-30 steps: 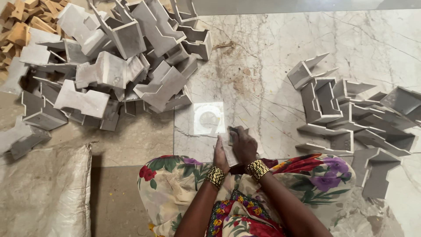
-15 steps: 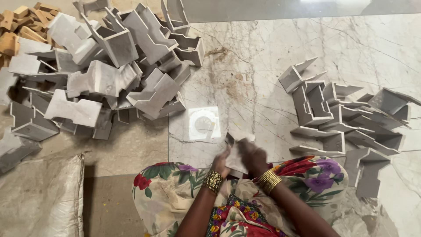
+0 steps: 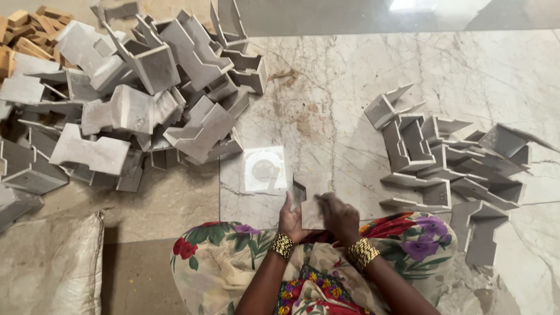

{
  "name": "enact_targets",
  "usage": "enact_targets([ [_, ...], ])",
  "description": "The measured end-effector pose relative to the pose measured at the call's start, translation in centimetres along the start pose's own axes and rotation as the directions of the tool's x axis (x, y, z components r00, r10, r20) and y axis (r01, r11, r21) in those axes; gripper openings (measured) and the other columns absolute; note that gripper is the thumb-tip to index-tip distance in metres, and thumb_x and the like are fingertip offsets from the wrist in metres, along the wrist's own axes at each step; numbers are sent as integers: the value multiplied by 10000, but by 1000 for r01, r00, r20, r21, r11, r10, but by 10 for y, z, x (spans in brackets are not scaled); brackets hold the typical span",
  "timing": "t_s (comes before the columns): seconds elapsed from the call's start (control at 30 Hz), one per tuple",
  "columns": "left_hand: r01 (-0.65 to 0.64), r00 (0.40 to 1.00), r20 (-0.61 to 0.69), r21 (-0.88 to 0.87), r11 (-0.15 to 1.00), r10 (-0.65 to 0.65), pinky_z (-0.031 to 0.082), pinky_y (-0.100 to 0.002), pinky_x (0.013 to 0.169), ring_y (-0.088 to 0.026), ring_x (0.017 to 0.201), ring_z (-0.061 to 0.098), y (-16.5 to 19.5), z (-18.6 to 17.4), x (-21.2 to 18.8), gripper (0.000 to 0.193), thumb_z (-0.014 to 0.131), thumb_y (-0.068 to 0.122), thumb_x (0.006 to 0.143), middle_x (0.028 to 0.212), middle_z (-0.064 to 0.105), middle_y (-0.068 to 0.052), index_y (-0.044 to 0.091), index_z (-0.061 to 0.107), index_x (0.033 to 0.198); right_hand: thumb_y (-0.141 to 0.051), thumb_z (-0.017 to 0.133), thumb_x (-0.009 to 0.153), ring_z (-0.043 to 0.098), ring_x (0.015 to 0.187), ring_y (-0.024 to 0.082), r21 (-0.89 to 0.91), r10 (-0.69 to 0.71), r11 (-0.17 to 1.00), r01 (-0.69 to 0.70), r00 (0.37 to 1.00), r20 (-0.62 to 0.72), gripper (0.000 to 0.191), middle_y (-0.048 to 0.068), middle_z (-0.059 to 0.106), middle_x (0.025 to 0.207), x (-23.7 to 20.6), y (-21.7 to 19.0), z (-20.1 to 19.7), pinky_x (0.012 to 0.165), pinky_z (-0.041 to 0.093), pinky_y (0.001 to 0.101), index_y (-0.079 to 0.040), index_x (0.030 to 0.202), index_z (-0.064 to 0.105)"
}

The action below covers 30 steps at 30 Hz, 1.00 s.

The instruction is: The person sits on the floor among piles of gray molded pieces and sands each piece by hand using a small abrasive pad, rubbing the edges and surfaces, then sets the piece aside and picks up the next one.

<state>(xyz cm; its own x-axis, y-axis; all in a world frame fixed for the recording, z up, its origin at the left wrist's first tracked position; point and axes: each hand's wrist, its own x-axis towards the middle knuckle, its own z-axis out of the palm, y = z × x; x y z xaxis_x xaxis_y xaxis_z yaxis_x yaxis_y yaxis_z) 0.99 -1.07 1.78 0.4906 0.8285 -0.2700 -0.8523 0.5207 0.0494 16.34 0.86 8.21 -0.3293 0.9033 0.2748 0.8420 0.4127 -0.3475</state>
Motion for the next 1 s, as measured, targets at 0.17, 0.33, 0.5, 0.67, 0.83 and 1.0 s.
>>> enact_targets([
  [0.17,-22,998,58,-107,994,29,529,-513,1039,-342,1212,633,8,-8,2,922,468,784,914,1333,656,-177,23,542,1428,-332,552,1066,587,489,162,35,-305,948,316,935,-183,177,20,666,711,19,-13,-24,437,436,334,-159,1030,571],
  [0.33,-10,981,192,47,999,1,507,-489,1075,-334,1266,607,-5,-18,16,842,394,707,1075,1402,580,-219,12,392,1550,-288,607,1012,642,490,265,-95,110,989,-115,992,-59,164,111,685,653,40,-4,-24,439,478,419,-143,1079,646],
  [0.5,-39,999,6,445,895,41,453,-395,1141,-255,1406,483,-18,-10,31,855,313,659,1011,1584,432,-165,61,238,1618,-272,578,1037,692,609,316,100,229,973,-210,938,-261,160,132,718,737,75,-7,-17,534,525,465,-139,1102,639],
  [0.67,-149,974,35,842,518,222,225,-363,1230,-238,1567,185,-17,-2,24,895,209,707,1086,1712,206,-156,36,186,1678,-325,580,1035,705,585,295,151,143,982,-112,967,-211,197,119,720,737,81,-21,-15,527,541,441,-141,1078,638],
  [0.83,-62,996,-35,469,881,88,540,-410,1042,-301,1302,584,-1,27,2,868,252,707,979,1461,536,-206,60,344,1550,-360,571,1045,695,581,316,111,357,933,-341,912,-203,270,117,708,695,63,9,-19,542,531,446,-110,1122,636],
  [1.0,-8,977,206,313,950,-59,583,-366,960,-248,1133,693,18,47,-23,929,262,725,1062,1254,686,-186,-76,502,1466,-357,620,1060,716,679,306,278,304,938,-206,874,-378,264,135,718,813,54,46,-28,567,556,420,-95,1087,632],
])
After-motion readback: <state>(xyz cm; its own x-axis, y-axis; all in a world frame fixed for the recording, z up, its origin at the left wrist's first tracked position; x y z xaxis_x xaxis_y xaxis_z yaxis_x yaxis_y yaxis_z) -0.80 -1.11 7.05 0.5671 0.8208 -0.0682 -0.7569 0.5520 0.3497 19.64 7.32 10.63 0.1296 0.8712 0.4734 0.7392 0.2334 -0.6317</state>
